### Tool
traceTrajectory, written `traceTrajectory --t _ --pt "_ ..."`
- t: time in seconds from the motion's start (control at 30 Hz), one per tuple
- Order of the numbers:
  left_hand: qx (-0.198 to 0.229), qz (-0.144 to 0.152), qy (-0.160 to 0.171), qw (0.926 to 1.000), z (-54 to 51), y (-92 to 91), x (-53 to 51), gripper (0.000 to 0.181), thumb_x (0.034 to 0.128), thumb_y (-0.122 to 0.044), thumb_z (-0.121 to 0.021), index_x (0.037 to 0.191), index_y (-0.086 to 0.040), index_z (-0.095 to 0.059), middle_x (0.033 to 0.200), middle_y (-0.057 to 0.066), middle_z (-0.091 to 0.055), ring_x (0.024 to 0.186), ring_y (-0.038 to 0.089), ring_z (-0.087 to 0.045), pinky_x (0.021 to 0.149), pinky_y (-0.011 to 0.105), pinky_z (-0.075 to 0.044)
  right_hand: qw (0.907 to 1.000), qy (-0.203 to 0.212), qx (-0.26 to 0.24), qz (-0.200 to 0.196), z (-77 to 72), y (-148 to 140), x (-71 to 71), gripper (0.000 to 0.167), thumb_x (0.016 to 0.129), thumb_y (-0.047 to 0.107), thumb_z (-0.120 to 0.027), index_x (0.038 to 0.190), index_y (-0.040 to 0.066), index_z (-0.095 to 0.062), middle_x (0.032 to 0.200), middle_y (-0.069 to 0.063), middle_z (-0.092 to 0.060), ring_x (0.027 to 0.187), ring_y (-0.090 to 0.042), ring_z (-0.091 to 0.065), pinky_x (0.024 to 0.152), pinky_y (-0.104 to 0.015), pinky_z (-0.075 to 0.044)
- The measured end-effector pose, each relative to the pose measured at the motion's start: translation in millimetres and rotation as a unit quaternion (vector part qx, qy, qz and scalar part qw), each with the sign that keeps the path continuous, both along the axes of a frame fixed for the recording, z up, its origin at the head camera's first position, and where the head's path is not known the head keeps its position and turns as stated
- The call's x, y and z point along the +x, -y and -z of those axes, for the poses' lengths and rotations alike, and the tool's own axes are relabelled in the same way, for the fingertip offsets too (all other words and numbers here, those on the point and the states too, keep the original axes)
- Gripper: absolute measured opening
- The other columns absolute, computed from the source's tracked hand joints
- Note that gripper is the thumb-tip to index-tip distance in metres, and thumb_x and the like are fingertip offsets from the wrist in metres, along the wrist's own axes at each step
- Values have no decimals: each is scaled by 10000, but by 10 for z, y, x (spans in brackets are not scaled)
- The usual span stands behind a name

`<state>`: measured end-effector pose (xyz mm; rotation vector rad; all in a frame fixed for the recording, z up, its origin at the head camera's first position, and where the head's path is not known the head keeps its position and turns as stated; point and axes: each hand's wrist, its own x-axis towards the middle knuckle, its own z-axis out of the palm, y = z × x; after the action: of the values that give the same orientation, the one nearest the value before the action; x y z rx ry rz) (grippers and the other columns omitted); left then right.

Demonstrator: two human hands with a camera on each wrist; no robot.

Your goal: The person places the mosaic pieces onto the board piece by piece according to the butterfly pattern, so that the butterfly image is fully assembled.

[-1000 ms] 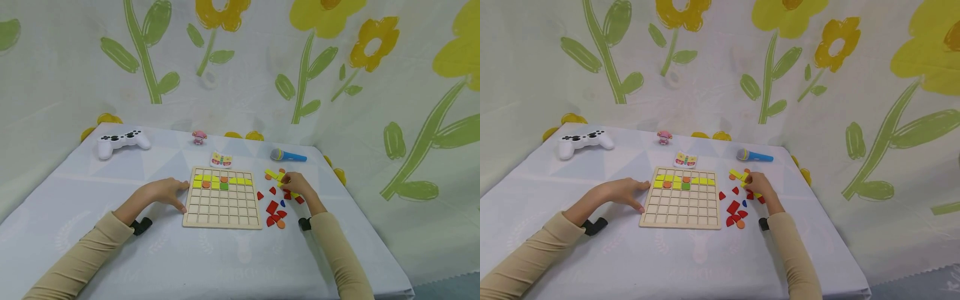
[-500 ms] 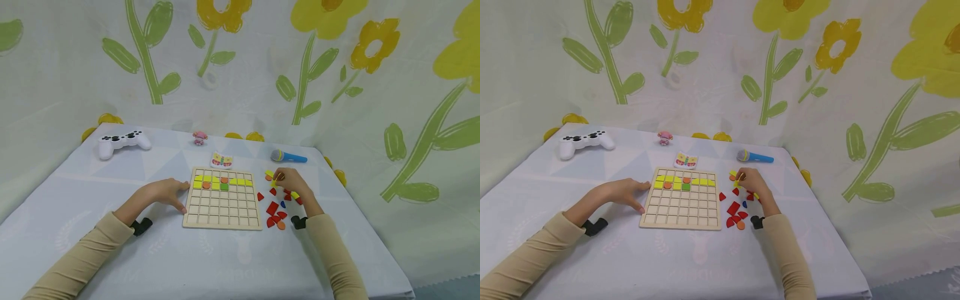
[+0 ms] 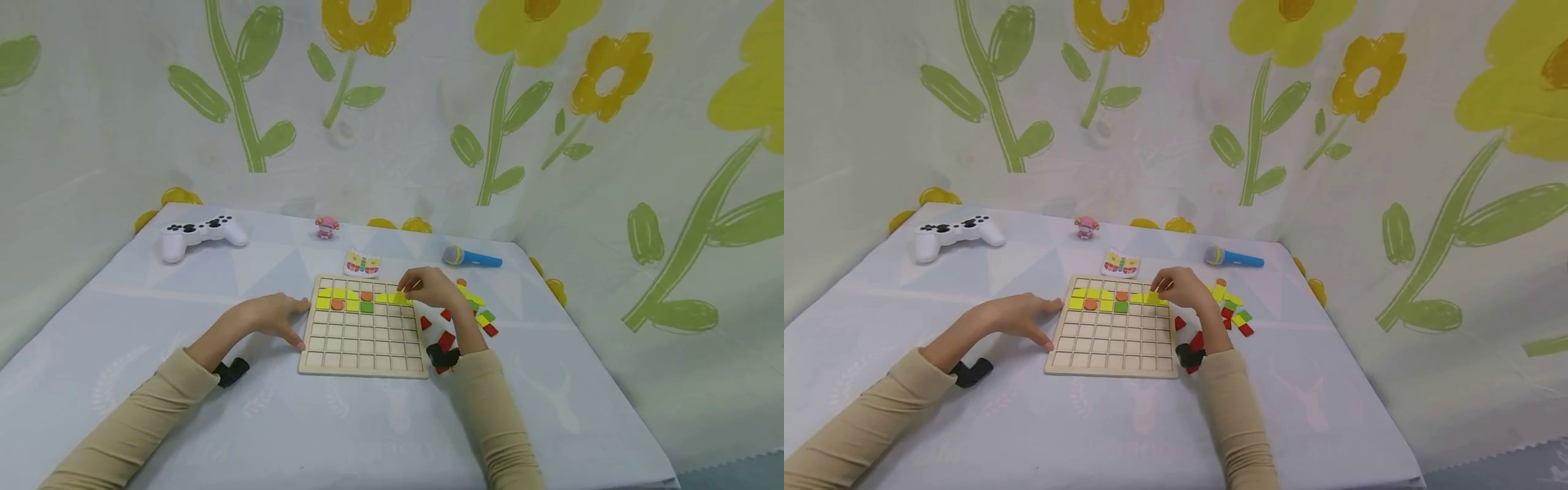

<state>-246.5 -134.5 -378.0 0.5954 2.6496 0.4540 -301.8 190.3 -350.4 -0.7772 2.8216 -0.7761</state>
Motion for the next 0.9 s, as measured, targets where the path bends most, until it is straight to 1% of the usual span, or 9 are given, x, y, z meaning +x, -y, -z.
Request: traceTrajectory --t 0.17,0.37,0.5,0.6,0.9 --pt "38 6 -10 10000 17 9 4 954 711 -429 -837 1431 32 -414 1452 253 -406 1336 440 -353 1046 572 -333 9998 97 -46 -162 101 166 20 134 880 -9 -669 986 59 -714 900 -50 -681 789 -159 -623 732 -268 -532" --pt "45 45 -56 10000 19 34 0 953 712 -435 -834 1429 33 -417 1450 249 -410 1334 444 -353 1042 577 -335 9996 -87 -25 -275 237 291 -26 119 874 -9 -680 955 63 -730 842 -29 -671 743 -139 -601 711 -248 -522" --pt "53 24 -63 10000 23 40 -7 953 708 -435 -836 1429 28 -419 1452 246 -409 1334 445 -352 1041 579 -335 9996 -122 56 -248 256 319 -33 120 875 3 -684 953 76 -739 843 -22 -679 741 -137 -593 707 -247 -516" --pt "63 -6 -47 10000 21 35 -3 956 705 -437 -838 1430 26 -419 1454 245 -406 1336 447 -347 1041 580 -335 9998 -83 94 -156 257 324 -20 125 872 9 -691 962 77 -745 868 -23 -693 759 -140 -599 723 -252 -518" --pt "90 89 -78 9999 14 16 -1 950 712 -434 -834 1426 36 -420 1453 244 -409 1335 442 -353 1045 576 -333 9996 211 175 76 262 317 0 173 871 0 -687 1016 68 -750 993 -41 -709 887 -172 -649 814 -272 -534"
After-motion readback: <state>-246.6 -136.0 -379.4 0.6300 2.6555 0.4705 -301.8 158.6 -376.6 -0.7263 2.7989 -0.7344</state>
